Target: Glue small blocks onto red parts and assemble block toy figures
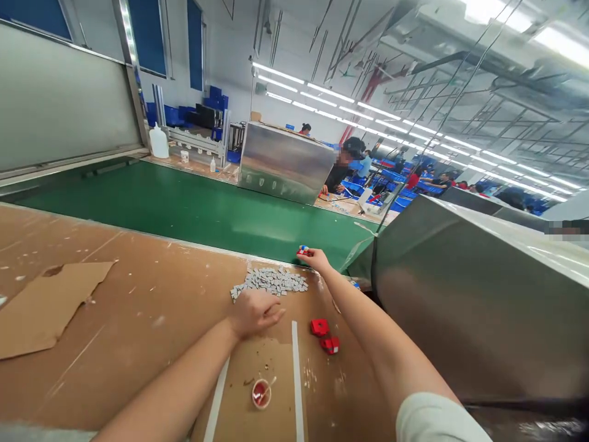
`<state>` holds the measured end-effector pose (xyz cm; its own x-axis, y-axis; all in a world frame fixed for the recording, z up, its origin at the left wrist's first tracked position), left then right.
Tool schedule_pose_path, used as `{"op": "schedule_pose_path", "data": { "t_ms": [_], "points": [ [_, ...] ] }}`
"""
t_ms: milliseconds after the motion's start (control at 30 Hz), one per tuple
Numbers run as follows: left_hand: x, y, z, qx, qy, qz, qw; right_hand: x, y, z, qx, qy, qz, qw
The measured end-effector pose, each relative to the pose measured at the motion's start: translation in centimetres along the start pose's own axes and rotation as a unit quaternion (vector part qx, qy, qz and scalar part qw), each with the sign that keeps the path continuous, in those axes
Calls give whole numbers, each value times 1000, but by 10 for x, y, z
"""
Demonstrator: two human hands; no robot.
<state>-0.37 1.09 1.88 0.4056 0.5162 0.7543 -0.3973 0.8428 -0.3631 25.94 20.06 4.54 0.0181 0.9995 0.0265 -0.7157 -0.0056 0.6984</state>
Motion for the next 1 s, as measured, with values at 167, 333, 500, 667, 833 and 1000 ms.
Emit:
{"op": "schedule_pose_path", "data": {
  "t_ms": [167,333,500,667,833,1000],
  "points": [
    [2,-2,-5,-25,24,-32,999,43,-18,-12,-59,-34,-69,995],
    [1,1,-6,-30,68,-27,997,65,7,-21,-40,-51,-83,994],
    [2,2,-8,-52,123,5,991,1,11,4,-39,22,-47,998],
    [5,1,-13,-72,176,81,978,-138,-1,43,-293,131,-2,947],
    [10,-8,-9,-134,165,210,954,-220,8,40,-435,154,16,887],
    [5,-21,-14,-375,136,303,866,-234,32,18,-246,17,256,935]
  ]
}}
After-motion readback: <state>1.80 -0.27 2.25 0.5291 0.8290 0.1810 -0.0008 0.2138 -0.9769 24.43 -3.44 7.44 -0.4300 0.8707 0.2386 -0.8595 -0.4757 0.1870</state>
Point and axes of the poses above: each hand's wrist, its own x-axis towards the middle knuckle, its own z-axis out of the back of the hand, y = z × x, the point moved 1 cm from there along x, towards the middle knuckle, and after that the axes turned 8 degrees about -x, right-handed, at the moved point
